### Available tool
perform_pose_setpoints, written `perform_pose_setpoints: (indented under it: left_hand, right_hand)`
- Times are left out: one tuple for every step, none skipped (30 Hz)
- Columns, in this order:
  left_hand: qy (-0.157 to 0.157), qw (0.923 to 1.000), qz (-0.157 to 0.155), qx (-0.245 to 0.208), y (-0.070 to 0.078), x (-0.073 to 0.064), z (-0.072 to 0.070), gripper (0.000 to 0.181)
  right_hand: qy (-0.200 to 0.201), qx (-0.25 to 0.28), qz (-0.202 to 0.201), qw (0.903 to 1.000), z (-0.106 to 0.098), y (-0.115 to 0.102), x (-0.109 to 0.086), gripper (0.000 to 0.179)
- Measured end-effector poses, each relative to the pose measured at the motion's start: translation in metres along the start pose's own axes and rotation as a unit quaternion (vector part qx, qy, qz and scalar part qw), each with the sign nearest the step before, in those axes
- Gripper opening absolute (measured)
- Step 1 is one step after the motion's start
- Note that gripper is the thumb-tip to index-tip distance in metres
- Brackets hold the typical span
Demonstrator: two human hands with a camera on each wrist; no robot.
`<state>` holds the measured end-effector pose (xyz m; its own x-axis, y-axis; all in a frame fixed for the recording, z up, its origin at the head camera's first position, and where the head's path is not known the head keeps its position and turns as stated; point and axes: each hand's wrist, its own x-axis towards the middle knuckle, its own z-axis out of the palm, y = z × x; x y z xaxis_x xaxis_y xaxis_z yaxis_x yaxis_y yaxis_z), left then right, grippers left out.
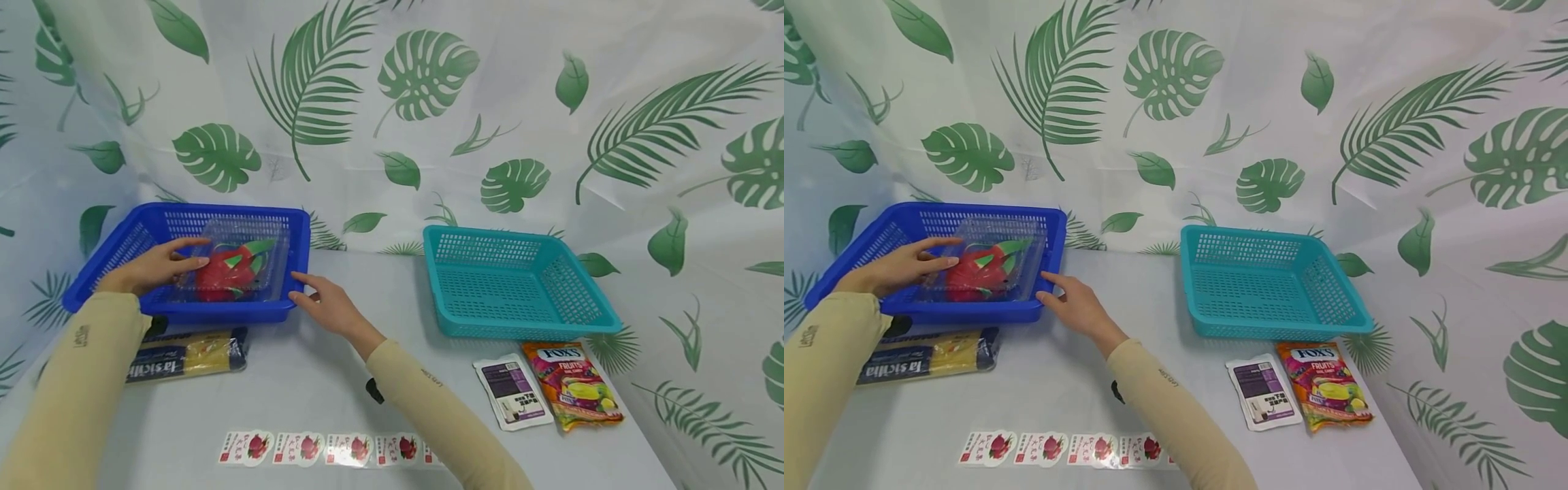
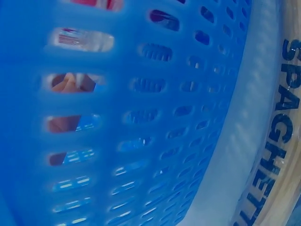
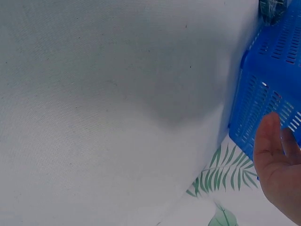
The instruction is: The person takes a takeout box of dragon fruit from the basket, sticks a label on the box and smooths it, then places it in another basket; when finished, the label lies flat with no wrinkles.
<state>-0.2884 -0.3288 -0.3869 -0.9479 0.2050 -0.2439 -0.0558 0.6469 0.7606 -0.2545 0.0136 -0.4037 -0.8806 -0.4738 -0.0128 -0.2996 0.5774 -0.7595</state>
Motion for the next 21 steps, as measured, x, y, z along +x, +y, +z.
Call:
perform_pose_setpoints:
  left_hand:
    - [0.0, 1.0, 0.001, -0.003, 0.001, 0.0, 0.0, 0.078]
    - [0.001, 1.0, 0.001, -0.005, 0.0, 0.0, 0.0, 0.078]
    - [0.001, 1.0, 0.002, -0.008, 0.0, 0.0, 0.001, 0.078]
    - [0.002, 0.9999, 0.002, -0.012, -0.001, 0.0, 0.001, 0.078]
    - [0.003, 0.9998, 0.004, -0.019, -0.001, 0.0, 0.001, 0.077]
    - [0.004, 0.9996, 0.006, -0.026, -0.001, 0.001, 0.001, 0.076]
    - [0.006, 0.9995, 0.01, -0.03, -0.002, 0.0, 0.002, 0.075]
    - [0.007, 0.9992, 0.014, -0.035, -0.002, -0.001, 0.002, 0.073]
    - [0.01, 0.999, 0.02, -0.038, -0.001, -0.001, 0.002, 0.072]
    - [0.014, 0.9988, 0.025, -0.041, 0.0, -0.002, 0.002, 0.071]
    - [0.017, 0.9984, 0.032, -0.044, 0.001, -0.003, 0.001, 0.07]
    - [0.021, 0.9978, 0.041, -0.047, 0.002, -0.003, 0.001, 0.069]
    - [0.025, 0.9972, 0.048, -0.051, 0.003, -0.003, 0.001, 0.068]
    - [0.028, 0.9966, 0.054, -0.055, 0.004, -0.003, 0.0, 0.068]
    - [0.031, 0.9962, 0.061, -0.055, 0.006, -0.003, 0.0, 0.068]
    - [0.035, 0.9956, 0.066, -0.057, 0.007, -0.003, -0.001, 0.067]
    - [0.039, 0.9949, 0.069, -0.062, 0.009, -0.003, -0.001, 0.067]
    - [0.045, 0.9944, 0.071, -0.064, 0.011, -0.003, -0.002, 0.066]
    - [0.051, 0.9937, 0.073, -0.068, 0.013, -0.003, -0.003, 0.066]
    - [0.058, 0.9929, 0.076, -0.071, 0.016, -0.003, -0.004, 0.065]
    - [0.064, 0.9922, 0.08, -0.072, 0.019, -0.004, -0.005, 0.065]
  right_hand:
    - [-0.001, 0.001, -0.001, 1.0, 0.0, 0.001, 0.0, 0.052]
    - [-0.001, 0.002, -0.001, 1.0, 0.0, 0.001, 0.0, 0.052]
    - [-0.002, 0.002, -0.001, 1.0, 0.0, 0.001, 0.0, 0.053]
    - [-0.002, 0.003, 0.0, 1.0, 0.0, 0.002, 0.0, 0.053]
    - [-0.001, 0.003, 0.0, 1.0, 0.0, 0.002, 0.0, 0.053]
    - [-0.001, 0.004, 0.0, 1.0, 0.0, 0.003, 0.0, 0.053]
    - [-0.001, 0.005, 0.0, 1.0, 0.0, 0.003, 0.0, 0.053]
    - [-0.002, 0.005, 0.0, 1.0, 0.0, 0.002, 0.0, 0.053]
    - [-0.002, 0.008, 0.001, 1.0, 0.001, 0.002, 0.0, 0.053]
    - [-0.001, 0.01, 0.001, 0.9999, 0.0, 0.002, -0.001, 0.053]
    - [-0.001, 0.013, 0.001, 0.9999, 0.0, 0.002, -0.001, 0.053]
    - [0.0, 0.016, 0.002, 0.9999, 0.0, 0.002, -0.001, 0.053]
    - [0.0, 0.02, 0.003, 0.9998, 0.0, 0.002, -0.002, 0.053]
    - [0.001, 0.024, 0.005, 0.9997, 0.0, 0.002, -0.001, 0.052]
    - [0.002, 0.029, 0.007, 0.9996, 0.0, 0.002, -0.001, 0.052]
    - [0.002, 0.033, 0.008, 0.9994, 0.0, 0.003, -0.001, 0.052]
    - [0.002, 0.035, 0.009, 0.9993, 0.0, 0.003, -0.001, 0.052]
    - [0.001, 0.037, 0.009, 0.9993, 0.0, 0.003, -0.001, 0.052]
    - [0.0, 0.039, 0.008, 0.9992, 0.0, 0.003, -0.001, 0.052]
    - [0.0, 0.04, 0.007, 0.9992, 0.0, 0.003, -0.001, 0.053]
    - [0.0, 0.04, 0.005, 0.9992, 0.0, 0.003, -0.001, 0.053]
